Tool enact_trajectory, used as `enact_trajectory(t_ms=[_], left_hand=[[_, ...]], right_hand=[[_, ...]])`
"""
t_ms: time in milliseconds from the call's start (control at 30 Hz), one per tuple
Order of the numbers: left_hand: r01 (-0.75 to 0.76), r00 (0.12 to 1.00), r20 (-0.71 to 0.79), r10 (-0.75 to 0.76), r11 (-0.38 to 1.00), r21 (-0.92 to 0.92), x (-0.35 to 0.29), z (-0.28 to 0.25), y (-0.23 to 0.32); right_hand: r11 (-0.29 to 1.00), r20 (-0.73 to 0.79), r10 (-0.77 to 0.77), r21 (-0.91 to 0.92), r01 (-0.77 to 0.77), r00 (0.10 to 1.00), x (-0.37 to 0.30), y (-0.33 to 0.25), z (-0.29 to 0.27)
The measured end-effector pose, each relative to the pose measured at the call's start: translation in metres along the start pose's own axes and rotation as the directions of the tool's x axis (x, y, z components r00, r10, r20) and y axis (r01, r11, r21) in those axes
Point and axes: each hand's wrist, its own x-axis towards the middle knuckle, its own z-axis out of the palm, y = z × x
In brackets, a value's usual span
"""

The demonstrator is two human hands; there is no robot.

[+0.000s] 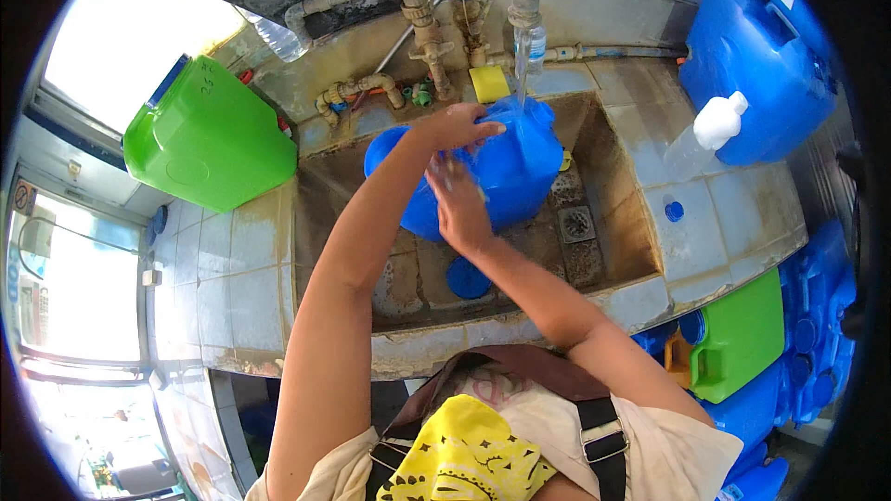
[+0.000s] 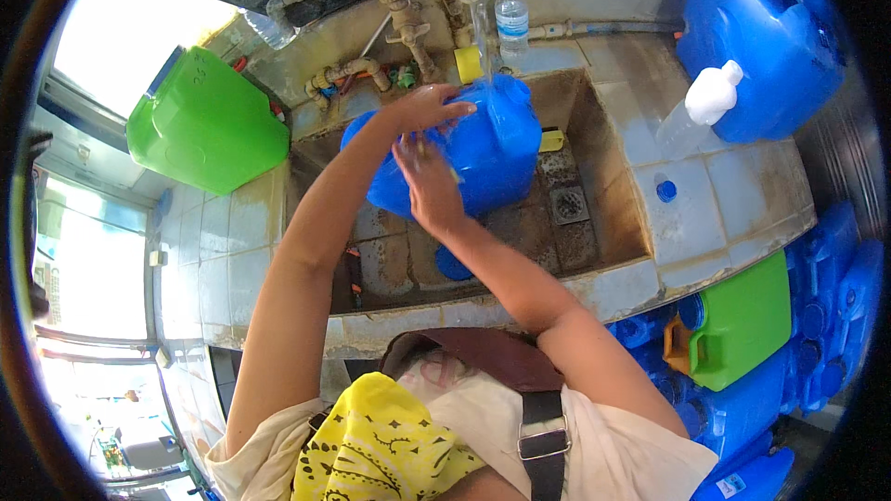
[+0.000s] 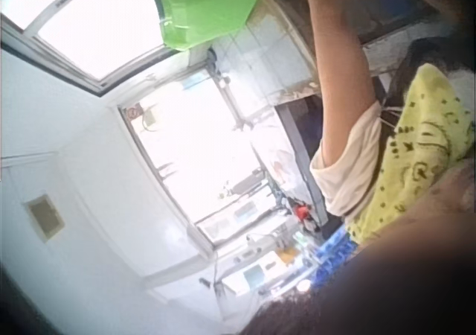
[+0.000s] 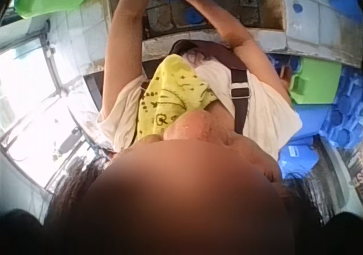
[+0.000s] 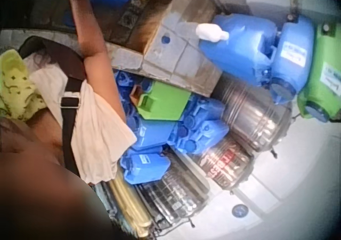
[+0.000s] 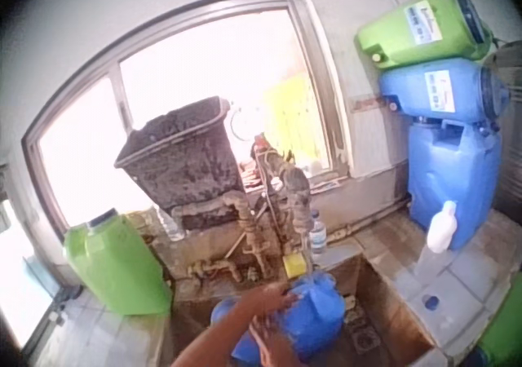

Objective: The person washes several large plastic jerrycans and their caps in a tiled sink. They rinse the containers under running water, scrub the exterior and interior with a sponge, and use a toothbrush to clean the cap threads. The person handles green and blue jerrycans one at a time, rinsing and scrubbing each before moving to the next.

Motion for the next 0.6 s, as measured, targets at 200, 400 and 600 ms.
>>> enact_trajectory(t_ms=[200,400,600], left_hand=[[0.073,0.916,-0.397,-0.061,0.997,0.015,0.004,0.046,0.002],[0.088,0.922,-0.23,-0.313,0.745,-0.661,0.004,0.064,0.017],[-0.131,0.972,0.15,0.181,0.947,-0.293,0.019,0.079,0.059]], right_hand=[[0.929,0.274,-0.246,0.342,0.145,0.93,-0.088,-0.03,0.009],[0.866,0.349,0.168,0.396,-0.307,0.922,-0.128,0.016,-0.096],[0.735,-0.072,0.651,0.305,-0.605,0.755,-0.146,0.051,-0.17]])
